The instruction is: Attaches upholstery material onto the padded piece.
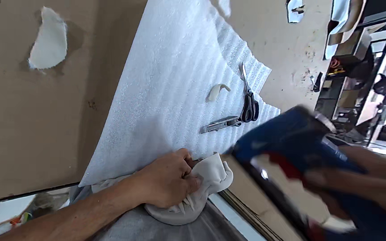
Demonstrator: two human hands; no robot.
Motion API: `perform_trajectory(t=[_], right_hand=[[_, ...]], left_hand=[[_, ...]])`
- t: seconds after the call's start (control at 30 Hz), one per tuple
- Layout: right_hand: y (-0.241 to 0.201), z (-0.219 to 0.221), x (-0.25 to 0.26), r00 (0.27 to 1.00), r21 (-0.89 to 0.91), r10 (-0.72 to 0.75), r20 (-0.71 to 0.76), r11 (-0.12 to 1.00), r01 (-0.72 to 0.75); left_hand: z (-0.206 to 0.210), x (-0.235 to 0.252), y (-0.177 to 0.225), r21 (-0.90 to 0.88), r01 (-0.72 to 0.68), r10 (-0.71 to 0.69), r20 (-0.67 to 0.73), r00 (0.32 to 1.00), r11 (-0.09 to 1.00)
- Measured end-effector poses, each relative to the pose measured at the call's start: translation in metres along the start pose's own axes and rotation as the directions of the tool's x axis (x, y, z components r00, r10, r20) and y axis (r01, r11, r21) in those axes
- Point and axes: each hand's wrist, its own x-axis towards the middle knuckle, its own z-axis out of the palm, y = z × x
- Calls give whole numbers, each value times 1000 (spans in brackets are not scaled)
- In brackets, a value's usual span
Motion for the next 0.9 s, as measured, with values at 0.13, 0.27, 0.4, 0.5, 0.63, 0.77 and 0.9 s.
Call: perform_trajectory(t=[0.13,0.27,0.4,0.5,0.63,0.77,0.9], right_hand=[[70,-45,62,912,-383,-249,-327,917,113],[118,-52,156,784,-436,-272,-558,900,2],[161,-48,225,683,-318,-324,-655,938,139],[185,-43,212,619,-304,-379,-688,925,227],[207,25,127,445,-96,-270,-854,922,375],[234,197,112,531,379,4,-848,705,600],[206,324,118,852,849,-36,-522,70,523]], left_hand=[[2,-5,12,33,101,-100,-17,995,994],[6,-7,8,-36,-20,15,-130,991,999],[-9,-7,20,-271,35,-86,-178,980,962],[-21,-3,23,-345,48,-131,-220,967,937],[-45,1,-5,-446,-38,-56,-196,979,894],[-27,-14,8,-472,-175,0,-347,938,864],[4,-42,44,-474,-313,149,-351,925,823]])
